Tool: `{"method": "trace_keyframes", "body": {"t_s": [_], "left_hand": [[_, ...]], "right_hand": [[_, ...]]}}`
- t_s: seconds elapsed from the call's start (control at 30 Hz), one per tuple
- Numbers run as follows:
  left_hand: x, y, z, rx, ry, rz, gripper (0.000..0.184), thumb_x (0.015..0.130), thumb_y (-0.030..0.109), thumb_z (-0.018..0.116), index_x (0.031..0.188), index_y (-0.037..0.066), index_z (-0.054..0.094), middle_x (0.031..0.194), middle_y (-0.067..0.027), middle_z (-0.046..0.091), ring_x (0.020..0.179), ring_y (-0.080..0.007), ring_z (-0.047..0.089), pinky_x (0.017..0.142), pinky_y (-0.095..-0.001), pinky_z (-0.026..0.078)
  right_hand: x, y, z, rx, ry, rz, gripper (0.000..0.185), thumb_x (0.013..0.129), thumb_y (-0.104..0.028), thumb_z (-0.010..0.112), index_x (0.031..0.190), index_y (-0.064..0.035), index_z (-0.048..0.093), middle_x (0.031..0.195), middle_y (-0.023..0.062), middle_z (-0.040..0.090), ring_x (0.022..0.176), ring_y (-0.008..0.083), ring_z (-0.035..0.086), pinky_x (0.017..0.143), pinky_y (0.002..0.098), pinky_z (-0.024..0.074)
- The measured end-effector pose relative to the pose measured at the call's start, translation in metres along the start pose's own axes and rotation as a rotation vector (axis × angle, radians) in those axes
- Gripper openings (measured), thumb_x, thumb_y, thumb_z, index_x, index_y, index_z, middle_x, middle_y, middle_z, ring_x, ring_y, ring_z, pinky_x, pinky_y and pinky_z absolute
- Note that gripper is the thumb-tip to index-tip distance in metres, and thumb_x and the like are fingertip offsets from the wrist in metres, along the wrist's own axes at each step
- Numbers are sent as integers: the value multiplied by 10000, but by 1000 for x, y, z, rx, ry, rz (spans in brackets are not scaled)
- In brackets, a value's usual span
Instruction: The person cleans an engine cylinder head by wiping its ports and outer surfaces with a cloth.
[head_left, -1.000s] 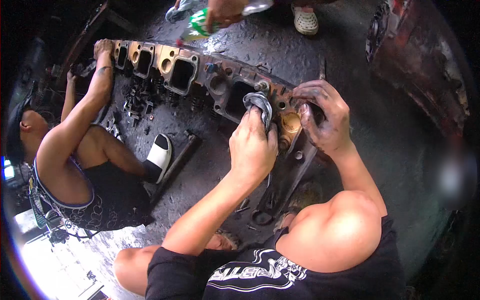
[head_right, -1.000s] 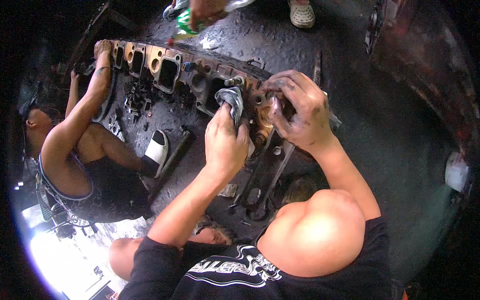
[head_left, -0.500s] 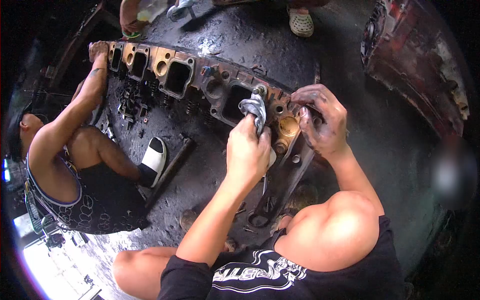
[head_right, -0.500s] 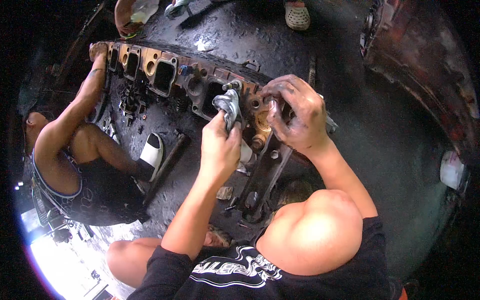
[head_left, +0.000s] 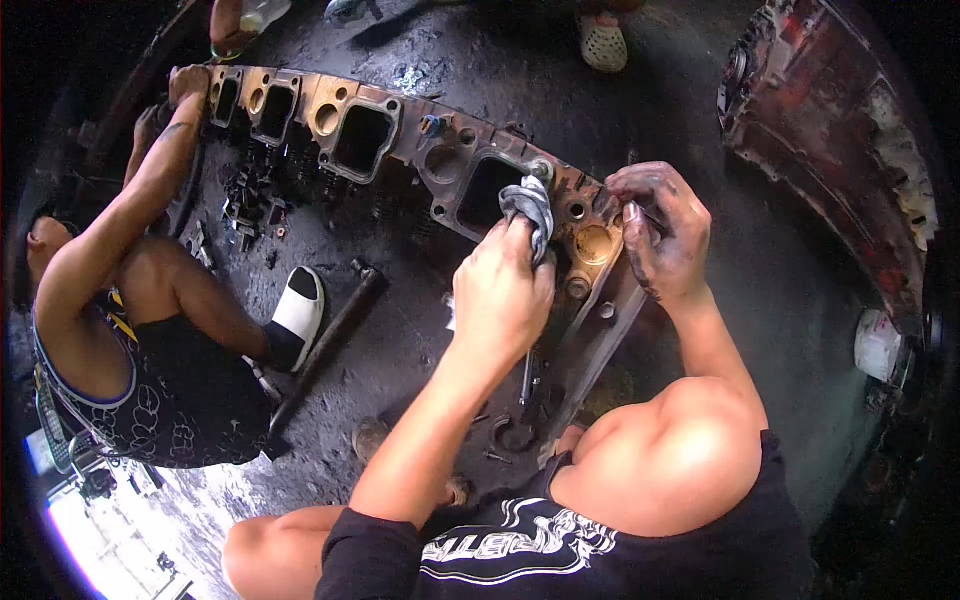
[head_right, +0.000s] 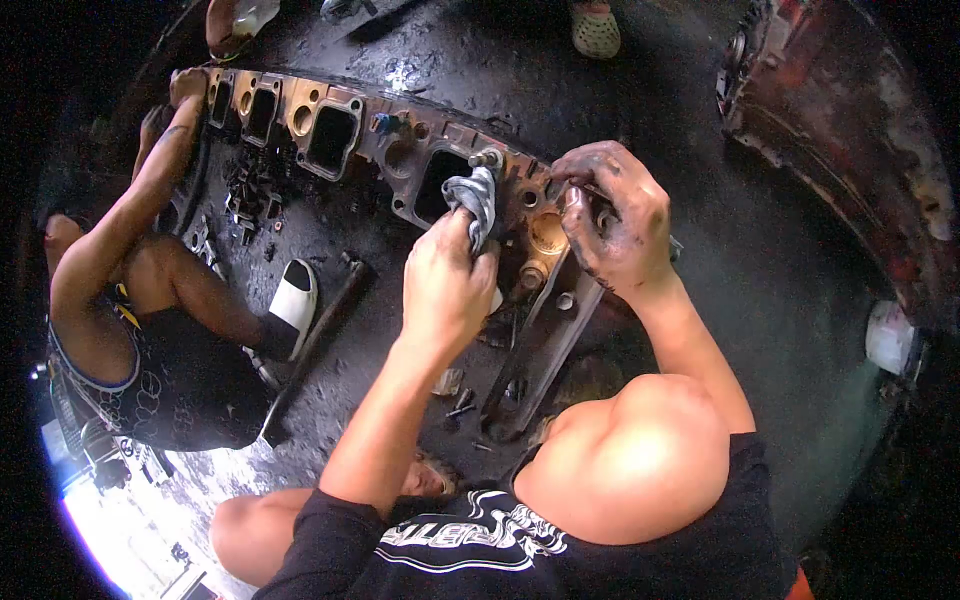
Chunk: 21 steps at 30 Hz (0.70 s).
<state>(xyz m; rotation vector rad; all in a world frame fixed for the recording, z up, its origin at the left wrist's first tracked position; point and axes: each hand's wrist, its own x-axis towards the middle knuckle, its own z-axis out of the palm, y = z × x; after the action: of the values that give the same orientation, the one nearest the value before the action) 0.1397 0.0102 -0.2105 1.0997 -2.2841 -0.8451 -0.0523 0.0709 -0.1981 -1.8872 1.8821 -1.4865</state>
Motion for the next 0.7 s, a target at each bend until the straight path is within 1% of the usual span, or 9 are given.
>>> {"method": "trace_keyframes", "body": {"t_s": [0.1,0.13,0.23,0.27,0.47,0.57,0.6,0.63,0.7], "left_hand": [[5,-9,-21,7,-193,-6,268,809,119,651,1041,-3,594,999,-216,656,932,-419,642,813,-504,520],[8,-11,-27,-12,-212,9,259,808,120,650,1030,-3,597,986,-214,655,949,-421,638,823,-503,519],[13,-26,-35,-100,-186,85,274,781,91,667,1010,-46,605,917,-263,644,921,-454,624,804,-495,492],[13,-29,-39,-102,-233,77,260,788,92,667,997,-49,604,914,-264,646,924,-457,623,810,-495,492],[16,-47,-54,-11,-363,165,324,800,123,682,1083,-10,596,989,-248,651,916,-452,629,815,-504,508],[16,-63,-66,73,-512,174,343,799,135,685,1100,2,588,1029,-226,656,923,-431,641,800,-491,529],[16,-68,-72,107,-461,328,318,796,135,688,1074,9,597,1049,-208,661,925,-391,664,785,-461,549],[20,-72,-76,152,-508,378,310,796,136,689,1066,13,600,1046,-201,659,917,-378,669,782,-455,552],[29,-75,-84,241,-608,475,292,796,139,692,1050,22,606,1039,-187,657,902,-353,679,777,-444,559]], "right_hand": [[3,-1,-4,-33,-20,-25,152,862,-74,608,955,29,670,940,153,665,821,241,676,751,329,550],[3,-1,-4,-26,-16,-26,155,864,-75,607,958,32,669,948,155,664,826,242,677,758,331,551],[3,-3,-4,-20,-8,-13,164,851,-57,603,969,36,668,980,158,660,843,250,680,781,338,552],[3,-3,-4,-37,-13,-8,165,846,-52,606,972,35,666,983,158,658,845,254,679,781,341,550],[19,-9,-4,-203,-48,80,178,802,-22,624,971,29,651,978,168,650,877,303,666,804,365,533],[22,-13,0,-332,-68,74,189,774,-40,646,957,10,653,976,175,647,907,346,654,821,397,530],[21,-17,1,-396,-93,67,192,772,-49,652,956,6,654,976,176,647,911,353,652,820,404,530],[22,-18,2,-458,-116,54,195,769,-58,657,955,2,656,976,177,646,915,360,650,820,411,531],[19,-17,3,-462,-108,71,212,767,-86,668,966,-13,656,989,179,644,931,374,645,829,428,529]]}}
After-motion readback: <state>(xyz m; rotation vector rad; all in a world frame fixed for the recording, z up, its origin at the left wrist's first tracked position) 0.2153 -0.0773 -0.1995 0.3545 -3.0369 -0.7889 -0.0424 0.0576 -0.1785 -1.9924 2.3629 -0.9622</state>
